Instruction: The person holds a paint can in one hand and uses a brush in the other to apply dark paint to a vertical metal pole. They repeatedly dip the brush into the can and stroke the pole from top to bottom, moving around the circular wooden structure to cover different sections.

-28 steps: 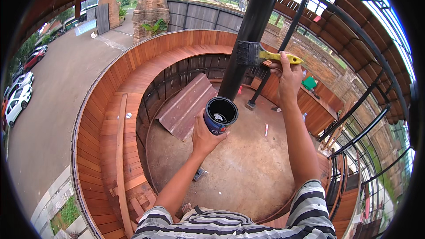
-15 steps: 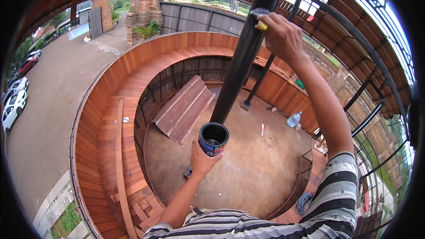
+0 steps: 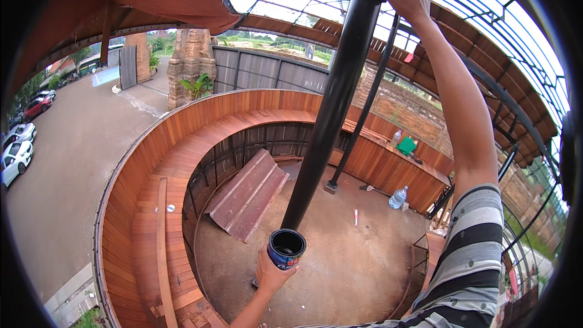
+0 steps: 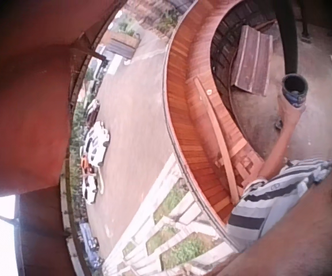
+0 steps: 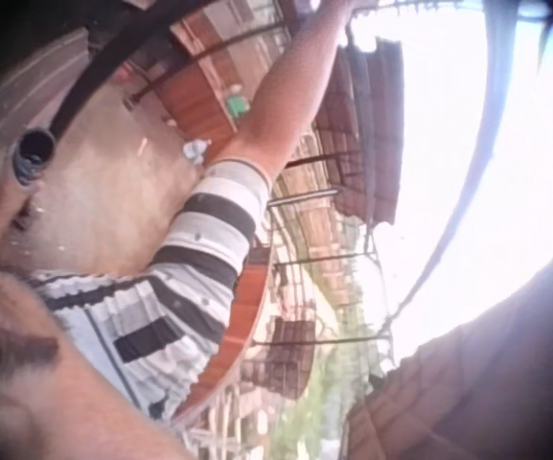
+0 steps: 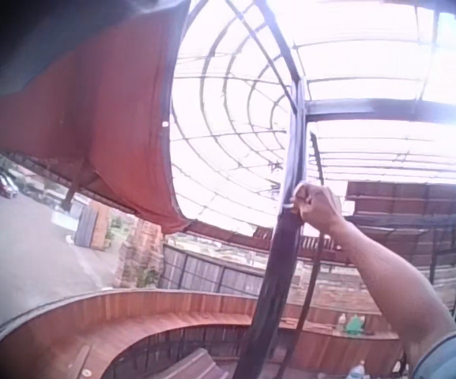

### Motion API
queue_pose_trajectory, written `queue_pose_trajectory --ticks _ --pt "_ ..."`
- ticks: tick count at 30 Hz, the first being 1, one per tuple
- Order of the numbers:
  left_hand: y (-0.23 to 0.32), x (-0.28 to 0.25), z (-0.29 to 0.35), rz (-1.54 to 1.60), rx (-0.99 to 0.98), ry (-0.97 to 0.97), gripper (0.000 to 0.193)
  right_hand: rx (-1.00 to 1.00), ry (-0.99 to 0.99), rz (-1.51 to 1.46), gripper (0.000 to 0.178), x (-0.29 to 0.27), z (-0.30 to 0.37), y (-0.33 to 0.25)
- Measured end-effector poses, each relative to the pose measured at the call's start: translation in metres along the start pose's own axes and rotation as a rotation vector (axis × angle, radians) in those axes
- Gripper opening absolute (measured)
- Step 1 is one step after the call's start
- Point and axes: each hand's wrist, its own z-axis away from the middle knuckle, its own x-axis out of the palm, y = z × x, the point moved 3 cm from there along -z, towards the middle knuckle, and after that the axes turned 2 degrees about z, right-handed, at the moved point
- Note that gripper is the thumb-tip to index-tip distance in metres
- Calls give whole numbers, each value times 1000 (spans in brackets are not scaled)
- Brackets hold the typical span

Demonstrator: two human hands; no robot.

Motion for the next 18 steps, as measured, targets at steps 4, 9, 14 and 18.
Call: queue_pose_trajectory --ticks 4,9,14,18 --pt "0 1 9 20 37 2 119 -287 267 266 24 5 -14 6" --pt "-23 -19 27 41 63 -1 121 -678 -247 192 25 85 214 -75" --pt "11 -56 45 154 -53 -137 109 -278 -671 -144 22 78 269 -114" --pt "26 -67 49 254 -90 -112 96 -38 -224 -88 29 58 91 -64"
